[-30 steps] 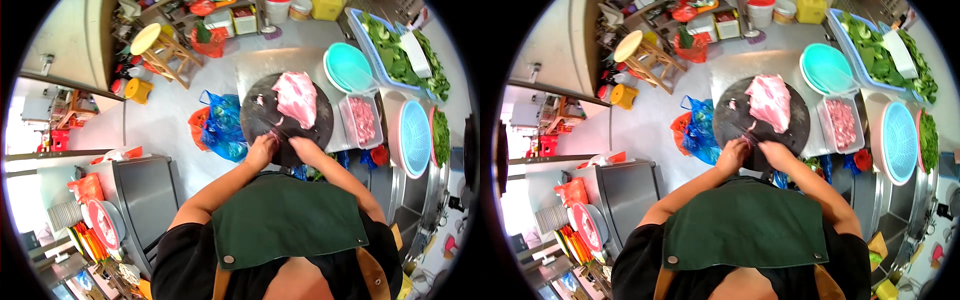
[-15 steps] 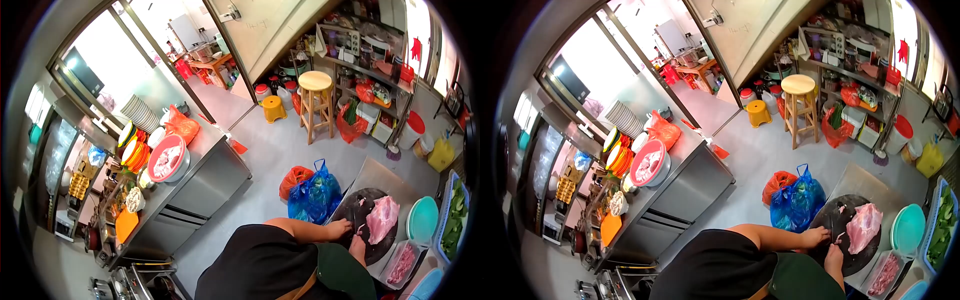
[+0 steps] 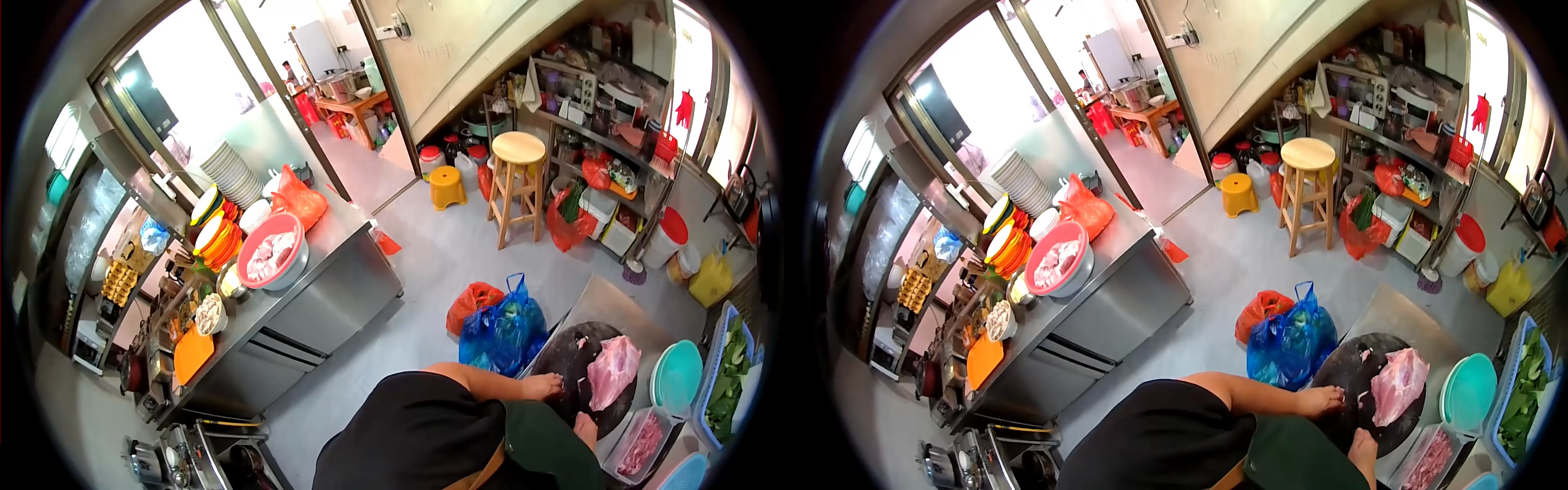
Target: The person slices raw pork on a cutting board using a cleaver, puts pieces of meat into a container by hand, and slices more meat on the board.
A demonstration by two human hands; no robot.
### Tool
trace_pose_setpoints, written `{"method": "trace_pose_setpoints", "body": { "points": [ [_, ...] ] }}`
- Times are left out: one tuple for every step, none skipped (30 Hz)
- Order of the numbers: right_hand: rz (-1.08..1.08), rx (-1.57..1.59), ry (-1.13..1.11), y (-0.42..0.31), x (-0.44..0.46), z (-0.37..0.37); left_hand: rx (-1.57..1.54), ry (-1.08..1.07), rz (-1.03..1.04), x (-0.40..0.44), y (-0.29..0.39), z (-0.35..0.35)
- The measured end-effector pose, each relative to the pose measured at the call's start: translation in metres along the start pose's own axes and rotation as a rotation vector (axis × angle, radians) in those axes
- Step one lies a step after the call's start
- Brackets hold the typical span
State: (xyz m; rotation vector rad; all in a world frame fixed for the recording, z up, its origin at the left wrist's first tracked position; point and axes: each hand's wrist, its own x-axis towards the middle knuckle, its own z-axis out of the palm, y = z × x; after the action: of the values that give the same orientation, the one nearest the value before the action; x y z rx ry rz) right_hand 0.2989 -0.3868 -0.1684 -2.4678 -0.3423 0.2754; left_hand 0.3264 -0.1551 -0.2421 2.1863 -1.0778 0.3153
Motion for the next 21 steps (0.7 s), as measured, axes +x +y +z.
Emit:
{"method": "trace_pose_setpoints", "body": {
  "points": [
    [0.004, -0.001, -0.068, 0.007, -0.011, 0.001, -0.042, -0.058, -0.09, 0.002, 0.005, -0.009],
    [0.014, -0.001, -0.077, 0.012, -0.017, 0.004, -0.08, -0.115, -0.179, 0.003, 0.008, -0.011],
    [-0.003, -0.074, -0.105, 0.015, -0.019, 0.005, -0.06, -0.02, -0.121, -0.001, 0.002, -0.003],
    [-0.02, -0.147, -0.135, 0.017, -0.021, 0.007, -0.067, -0.022, -0.129, -0.002, -0.001, 0.002],
    [-0.061, -0.136, -0.133, 0.028, -0.01, 0.022, -0.114, -0.047, -0.165, -0.003, -0.004, 0.003],
    [-0.22, -0.21, -0.205, 0.02, 0.01, 0.029, -0.162, -0.071, -0.199, -0.002, -0.005, 0.003],
    [-0.336, -0.169, -0.07, 0.007, 0.027, 0.04, -0.129, -0.068, -0.146, -0.001, -0.005, 0.001],
    [-0.305, -0.141, -0.061, -0.024, 0.041, 0.033, -0.17, -0.118, -0.124, 0.001, -0.006, -0.004],
    [-0.132, -0.069, -0.011, -0.034, 0.05, 0.037, -0.145, -0.119, -0.141, 0.003, -0.003, -0.01],
    [-0.108, -0.049, -0.016, -0.035, 0.047, 0.034, -0.117, -0.127, -0.158, 0.002, 0.002, -0.014],
    [-0.085, -0.05, -0.048, -0.026, 0.037, 0.032, -0.158, -0.053, -0.141, 0.001, 0.005, -0.012],
    [-0.066, -0.051, -0.079, -0.01, 0.022, 0.03, -0.157, -0.054, -0.136, -0.001, 0.005, -0.012],
    [-0.032, -0.086, -0.106, 0.011, 0.0, 0.028, -0.118, -0.026, -0.162, -0.003, 0.006, -0.012],
    [0.002, -0.128, -0.138, 0.027, -0.016, 0.021, -0.085, 0.007, -0.19, -0.005, 0.007, -0.009],
    [0.007, -0.136, -0.147, 0.017, -0.026, 0.005, -0.016, 0.01, -0.132, -0.007, 0.005, -0.011],
    [0.066, -0.066, -0.101, -0.005, -0.038, -0.009, -0.025, 0.008, -0.139, -0.008, 0.005, -0.01],
    [0.125, 0.006, -0.056, -0.019, -0.043, -0.015, 0.016, -0.026, -0.142, -0.009, 0.006, -0.009],
    [0.127, 0.008, -0.062, -0.018, -0.036, -0.011, 0.061, -0.058, -0.142, -0.009, 0.006, -0.008],
    [0.039, -0.038, -0.074, -0.011, -0.027, -0.003, 0.058, -0.058, -0.115, -0.01, 0.0, 0.001],
    [-0.049, -0.082, -0.083, -0.008, -0.017, 0.007, 0.053, -0.065, -0.117, -0.009, 0.001, 0.001],
    [-0.149, -0.058, -0.061, -0.012, 0.002, 0.018, 0.073, -0.091, -0.146, -0.006, 0.0, -0.002]
  ]
}}
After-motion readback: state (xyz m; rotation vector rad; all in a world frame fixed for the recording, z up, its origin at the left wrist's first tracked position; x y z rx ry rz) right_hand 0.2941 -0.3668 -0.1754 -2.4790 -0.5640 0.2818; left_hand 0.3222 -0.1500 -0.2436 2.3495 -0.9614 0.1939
